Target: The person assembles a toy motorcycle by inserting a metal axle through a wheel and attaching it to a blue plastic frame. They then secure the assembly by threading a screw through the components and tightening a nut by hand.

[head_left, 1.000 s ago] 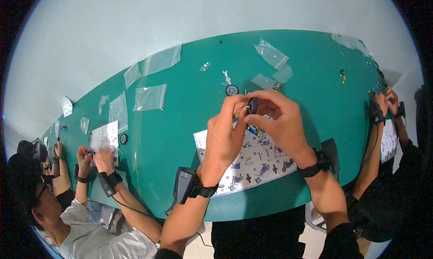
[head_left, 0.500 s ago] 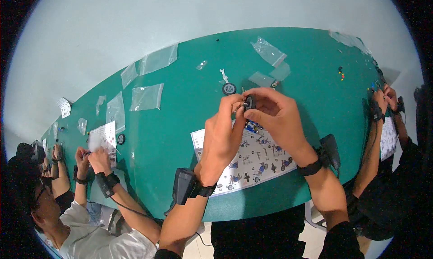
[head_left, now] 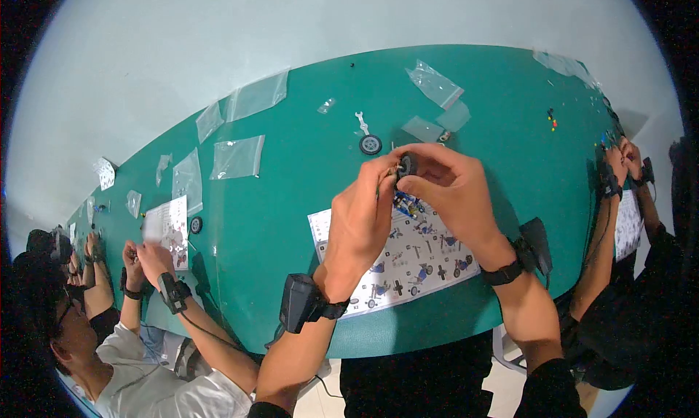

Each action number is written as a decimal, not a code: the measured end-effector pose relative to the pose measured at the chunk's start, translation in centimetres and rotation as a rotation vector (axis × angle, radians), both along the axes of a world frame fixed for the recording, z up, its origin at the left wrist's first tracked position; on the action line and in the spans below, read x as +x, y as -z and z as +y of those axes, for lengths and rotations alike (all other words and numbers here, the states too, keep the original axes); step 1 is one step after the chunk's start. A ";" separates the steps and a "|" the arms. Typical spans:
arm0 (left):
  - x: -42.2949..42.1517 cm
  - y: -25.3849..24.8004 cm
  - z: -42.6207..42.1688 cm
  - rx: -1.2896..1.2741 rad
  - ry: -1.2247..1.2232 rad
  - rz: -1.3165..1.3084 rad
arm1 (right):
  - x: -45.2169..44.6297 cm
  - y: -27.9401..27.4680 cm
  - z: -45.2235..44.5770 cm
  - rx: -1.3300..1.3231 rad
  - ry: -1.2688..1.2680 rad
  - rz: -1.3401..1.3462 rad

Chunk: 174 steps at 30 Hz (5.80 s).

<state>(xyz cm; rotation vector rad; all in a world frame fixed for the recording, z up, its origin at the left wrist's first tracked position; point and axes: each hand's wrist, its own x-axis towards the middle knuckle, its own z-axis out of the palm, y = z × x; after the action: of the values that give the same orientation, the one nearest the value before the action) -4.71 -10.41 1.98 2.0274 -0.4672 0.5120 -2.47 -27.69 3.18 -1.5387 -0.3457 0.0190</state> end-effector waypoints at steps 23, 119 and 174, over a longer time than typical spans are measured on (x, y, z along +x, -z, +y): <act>0.5 -0.8 1.0 -0.251 0.005 0.158 | 0.4 -0.8 -1.2 -0.029 -0.072 -0.084; 1.6 -0.3 2.6 -0.360 0.194 0.288 | 0.4 0.8 -0.4 -0.328 0.079 -0.391; 1.7 2.3 1.0 -1.371 0.311 0.688 | 1.2 1.3 -0.7 -0.083 0.064 -0.091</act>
<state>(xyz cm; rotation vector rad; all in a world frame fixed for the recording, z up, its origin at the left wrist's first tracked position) -3.02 -9.41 -0.36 0.6760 0.0526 -0.1179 -1.24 -28.39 1.89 -1.6354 -0.3714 -0.0879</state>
